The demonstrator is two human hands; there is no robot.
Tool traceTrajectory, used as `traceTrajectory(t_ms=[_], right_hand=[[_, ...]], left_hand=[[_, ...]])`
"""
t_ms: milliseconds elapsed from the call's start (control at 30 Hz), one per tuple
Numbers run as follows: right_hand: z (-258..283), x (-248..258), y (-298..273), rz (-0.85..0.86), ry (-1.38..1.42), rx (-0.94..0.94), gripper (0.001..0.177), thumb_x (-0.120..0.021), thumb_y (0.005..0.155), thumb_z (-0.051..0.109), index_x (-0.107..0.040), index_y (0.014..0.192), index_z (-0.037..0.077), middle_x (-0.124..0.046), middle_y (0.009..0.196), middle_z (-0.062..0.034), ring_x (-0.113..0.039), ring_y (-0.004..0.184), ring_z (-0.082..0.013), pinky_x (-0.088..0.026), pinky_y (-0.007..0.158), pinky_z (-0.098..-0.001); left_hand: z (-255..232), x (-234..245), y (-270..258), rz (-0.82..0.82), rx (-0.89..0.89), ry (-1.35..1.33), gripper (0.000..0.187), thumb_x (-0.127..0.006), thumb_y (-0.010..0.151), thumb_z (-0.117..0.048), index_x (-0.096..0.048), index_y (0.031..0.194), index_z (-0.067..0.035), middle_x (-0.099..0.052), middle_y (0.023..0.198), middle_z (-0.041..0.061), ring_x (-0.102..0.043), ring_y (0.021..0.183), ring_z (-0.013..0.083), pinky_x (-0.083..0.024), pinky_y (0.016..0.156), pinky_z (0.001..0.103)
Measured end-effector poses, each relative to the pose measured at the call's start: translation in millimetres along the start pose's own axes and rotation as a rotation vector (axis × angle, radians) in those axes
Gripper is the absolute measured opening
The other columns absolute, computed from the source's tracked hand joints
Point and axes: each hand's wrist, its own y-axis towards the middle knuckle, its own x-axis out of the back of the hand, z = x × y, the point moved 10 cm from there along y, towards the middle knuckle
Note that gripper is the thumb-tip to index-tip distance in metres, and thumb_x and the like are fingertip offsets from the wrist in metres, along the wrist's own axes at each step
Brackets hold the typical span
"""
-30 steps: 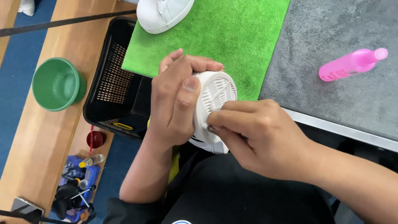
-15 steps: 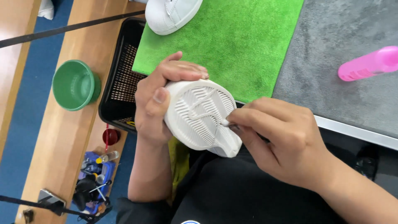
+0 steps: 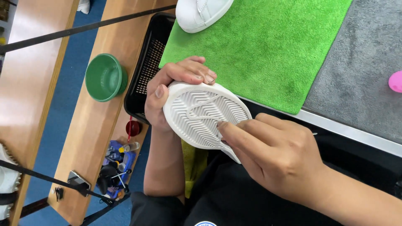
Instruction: The person applies a pink liquid from a small bottle onto a cotton swab and scrubs the sole of a white sneaker. They repeat this process, reapplying the liquid and scrubbing different areas of the shoe's sole with the swab.
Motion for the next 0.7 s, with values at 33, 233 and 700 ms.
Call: traceTrajectory(t_ms=[33, 233, 700], right_hand=[[-1, -1, 0, 0.001, 0.001, 0.000, 0.010, -0.062, 0.100, 0.007, -0.065, 0.109, 0.003, -0.063, 0.082, -0.0052, -0.048, 0.055, -0.0228, -0.039, 0.049, -0.0342], [0, -4, 4, 0.014, 0.020, 0.011, 0.012, -0.056, 0.101, 0.005, -0.065, 0.107, 0.002, -0.063, 0.091, -0.0085, -0.057, 0.066, -0.0259, -0.045, 0.056, -0.0364], [-12, -4, -4, -0.033, -0.010, -0.076, 0.011, -0.058, 0.099, 0.004, -0.067, 0.103, 0.000, -0.069, 0.092, -0.0110, -0.066, 0.074, -0.0265, -0.053, 0.065, -0.0365]], left_hand=[[0, 0, 0, -0.001, 0.001, 0.000, 0.041, -0.043, 0.101, -0.040, -0.066, 0.098, -0.007, -0.070, 0.093, 0.013, -0.069, 0.096, 0.0267, -0.043, 0.114, 0.041], [-1, -3, 0, 0.013, 0.003, 0.021, 0.042, -0.043, 0.102, -0.043, -0.065, 0.100, -0.007, -0.070, 0.094, 0.014, -0.069, 0.097, 0.0265, -0.042, 0.114, 0.040], [-5, -11, 0, 0.006, 0.010, 0.043, 0.044, -0.043, 0.102, -0.044, -0.065, 0.101, -0.006, -0.070, 0.097, 0.013, -0.070, 0.100, 0.0267, -0.041, 0.115, 0.040]])
